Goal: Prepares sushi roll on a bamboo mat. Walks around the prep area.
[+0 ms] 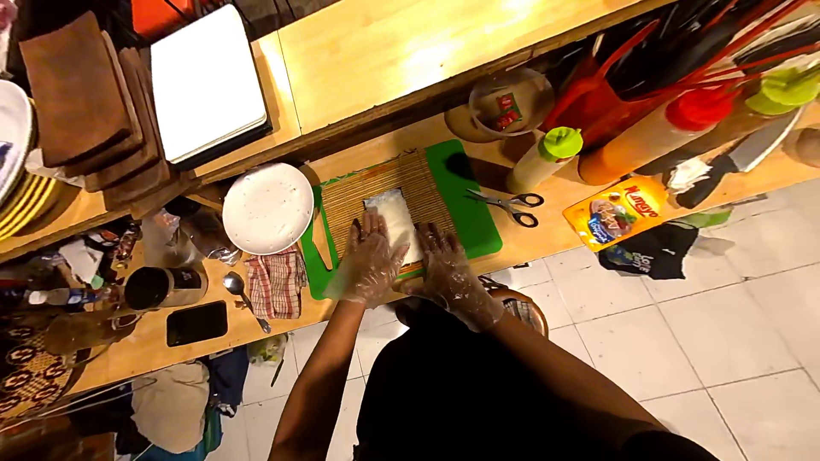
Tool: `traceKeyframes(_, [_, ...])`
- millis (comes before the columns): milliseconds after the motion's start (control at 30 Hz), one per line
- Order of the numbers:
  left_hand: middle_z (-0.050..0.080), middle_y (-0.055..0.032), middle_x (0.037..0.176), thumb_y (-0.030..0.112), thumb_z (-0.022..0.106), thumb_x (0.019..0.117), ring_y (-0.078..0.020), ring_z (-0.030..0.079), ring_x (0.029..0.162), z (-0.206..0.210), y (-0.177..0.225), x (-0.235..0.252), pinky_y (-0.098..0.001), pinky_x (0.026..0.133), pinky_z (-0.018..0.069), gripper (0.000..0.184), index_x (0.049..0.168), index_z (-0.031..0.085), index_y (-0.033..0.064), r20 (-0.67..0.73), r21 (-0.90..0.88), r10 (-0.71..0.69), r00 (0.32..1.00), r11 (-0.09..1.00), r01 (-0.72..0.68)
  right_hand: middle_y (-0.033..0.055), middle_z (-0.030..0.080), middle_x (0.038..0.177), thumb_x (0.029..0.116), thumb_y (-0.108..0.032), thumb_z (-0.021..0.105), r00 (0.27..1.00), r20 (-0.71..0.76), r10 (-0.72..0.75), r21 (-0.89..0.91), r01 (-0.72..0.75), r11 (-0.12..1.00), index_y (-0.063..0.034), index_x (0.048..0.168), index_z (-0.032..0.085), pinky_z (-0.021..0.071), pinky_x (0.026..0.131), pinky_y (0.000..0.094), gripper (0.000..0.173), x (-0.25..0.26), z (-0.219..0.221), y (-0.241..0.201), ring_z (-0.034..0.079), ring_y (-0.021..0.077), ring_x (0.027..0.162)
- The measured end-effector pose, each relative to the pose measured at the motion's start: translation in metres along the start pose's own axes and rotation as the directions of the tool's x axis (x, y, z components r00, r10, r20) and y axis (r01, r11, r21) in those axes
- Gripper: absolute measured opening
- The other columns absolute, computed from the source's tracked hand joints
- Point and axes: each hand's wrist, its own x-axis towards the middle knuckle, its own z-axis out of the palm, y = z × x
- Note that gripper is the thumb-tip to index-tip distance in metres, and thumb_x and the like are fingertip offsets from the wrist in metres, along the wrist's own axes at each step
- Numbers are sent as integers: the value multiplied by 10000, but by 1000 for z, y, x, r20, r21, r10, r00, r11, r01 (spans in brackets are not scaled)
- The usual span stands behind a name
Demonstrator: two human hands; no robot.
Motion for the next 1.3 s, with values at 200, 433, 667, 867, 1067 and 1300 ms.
traceKeyframes(200, [250, -188, 1673, 645, 394, 1007, -311, 151, 1579, 8, 10, 5, -527, 1286, 86, 859, 1522, 418, -43, -47, 105, 19, 999, 994, -14, 127, 217, 1704, 671, -914, 613, 1000, 5, -10, 5, 9, 1000, -65, 1627, 260, 124, 1270, 573, 1327, -1, 0, 2, 148, 300, 1586])
traceKeyframes(433, [238, -177, 1680, 601, 302, 1050, -300, 143, 1582, 7, -1, 8, -550, 1281, 80, 808, 1549, 377, -30, -49, 38, 48, 998, 998, -46, 112, 232, 1702, 639, -992, 511, 1000, -2, -3, -10, 3, 1000, -81, 1631, 258, 146, 1264, 581, 1370, 0, -1, 0, 156, 299, 1585])
traceKeyframes(667, [252, -183, 1674, 621, 333, 1034, -296, 164, 1578, 11, 8, 12, -528, 1283, 89, 840, 1557, 355, -36, -47, 84, 51, 998, 995, -47, 131, 242, 1696, 665, -919, 613, 1000, 3, -2, -4, 2, 1000, -80, 1627, 267, 135, 1265, 586, 1323, 1, 1, 1, 171, 316, 1580])
traceKeyframes(867, [206, -173, 1690, 659, 372, 1012, -311, 107, 1586, -10, 15, 16, -535, 1284, 54, 871, 1555, 370, -22, 80, 116, 31, 996, 992, -40, 124, 215, 1705, 642, -937, 600, 1000, 8, -2, -17, 2, 1000, -85, 1633, 253, 122, 1265, 585, 1353, 2, 1, -1, 147, 307, 1586])
traceKeyframes(1067, [224, -169, 1686, 673, 348, 1009, -293, 133, 1584, 1, 12, 20, -540, 1280, 68, 889, 1557, 363, -27, -18, 73, 53, 998, 996, -52, 134, 231, 1699, 668, -940, 574, 1000, -4, -1, -19, 1, 1000, -73, 1618, 290, 141, 1262, 579, 1318, 2, 2, 0, 169, 311, 1580])
traceKeyframes(1300, [231, -165, 1684, 752, 365, 956, -279, 142, 1584, -2, 16, 23, -513, 1289, 61, 981, 1557, 368, -23, -45, 103, 51, 998, 994, -47, 133, 298, 1674, 672, -941, 564, 1000, 0, -3, -25, 3, 1000, -68, 1528, 466, 138, 1267, 573, 1226, 5, -3, -2, 187, 317, 1576])
